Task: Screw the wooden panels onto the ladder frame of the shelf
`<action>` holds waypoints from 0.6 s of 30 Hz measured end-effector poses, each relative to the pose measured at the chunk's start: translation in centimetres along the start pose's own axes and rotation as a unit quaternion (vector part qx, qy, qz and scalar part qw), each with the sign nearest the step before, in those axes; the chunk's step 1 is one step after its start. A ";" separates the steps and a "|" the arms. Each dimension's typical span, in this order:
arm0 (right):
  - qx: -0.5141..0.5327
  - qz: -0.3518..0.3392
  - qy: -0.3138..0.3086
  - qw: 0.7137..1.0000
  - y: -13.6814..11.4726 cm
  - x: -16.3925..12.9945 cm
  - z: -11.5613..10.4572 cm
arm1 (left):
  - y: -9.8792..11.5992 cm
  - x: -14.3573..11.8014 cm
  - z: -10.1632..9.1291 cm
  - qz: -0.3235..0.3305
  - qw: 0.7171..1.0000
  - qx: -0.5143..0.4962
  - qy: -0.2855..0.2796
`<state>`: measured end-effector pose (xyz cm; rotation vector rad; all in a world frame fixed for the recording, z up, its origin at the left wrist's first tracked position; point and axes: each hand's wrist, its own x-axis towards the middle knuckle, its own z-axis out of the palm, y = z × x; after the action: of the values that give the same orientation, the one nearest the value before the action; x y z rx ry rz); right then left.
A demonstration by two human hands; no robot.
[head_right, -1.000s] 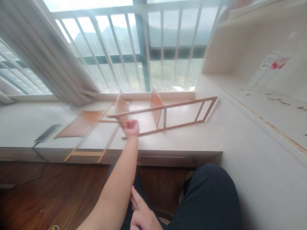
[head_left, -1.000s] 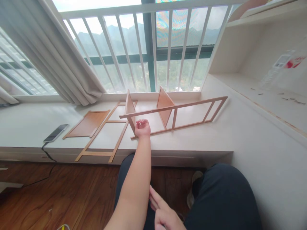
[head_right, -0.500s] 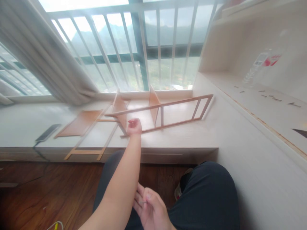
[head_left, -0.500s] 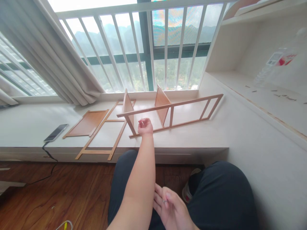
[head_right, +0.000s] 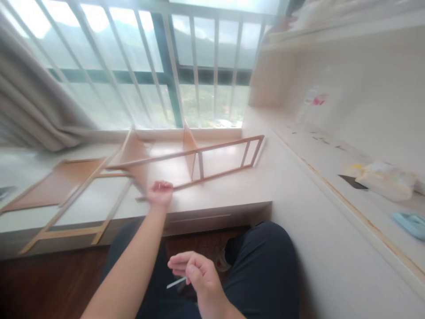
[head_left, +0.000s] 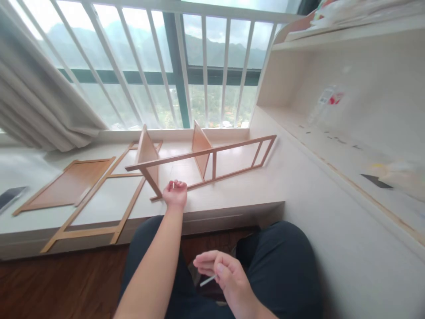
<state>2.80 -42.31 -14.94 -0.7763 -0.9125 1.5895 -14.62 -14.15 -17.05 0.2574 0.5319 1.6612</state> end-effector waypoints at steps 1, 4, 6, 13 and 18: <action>-0.071 -0.036 0.022 0.997 -1.0 0.4 -0.9 | -0.9 -0.4 -0.1 -0.031 0.999 0.004 0.015; -0.199 -0.108 0.080 0.971 -4.4 1.3 -3.9 | -3.3 -1.4 -0.3 -0.110 0.990 0.064 0.053; -0.183 -0.109 0.129 0.968 -6.6 1.4 -5.8 | -4.3 -1.7 -0.4 -0.156 0.979 0.132 0.019; -0.005 -0.239 0.293 0.926 -15.3 0.6 -9.7 | -4.4 -1.9 -0.1 -0.198 0.939 0.272 -0.068; -0.128 -0.325 0.351 0.869 -24.0 0.4 -11.9 | -4.1 -1.5 0.1 -0.212 0.927 0.302 -0.072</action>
<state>24.38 -37.33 0.19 -1.0030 -0.7231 0.5199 -10.73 -15.27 -18.72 0.6603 0.9115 1.0150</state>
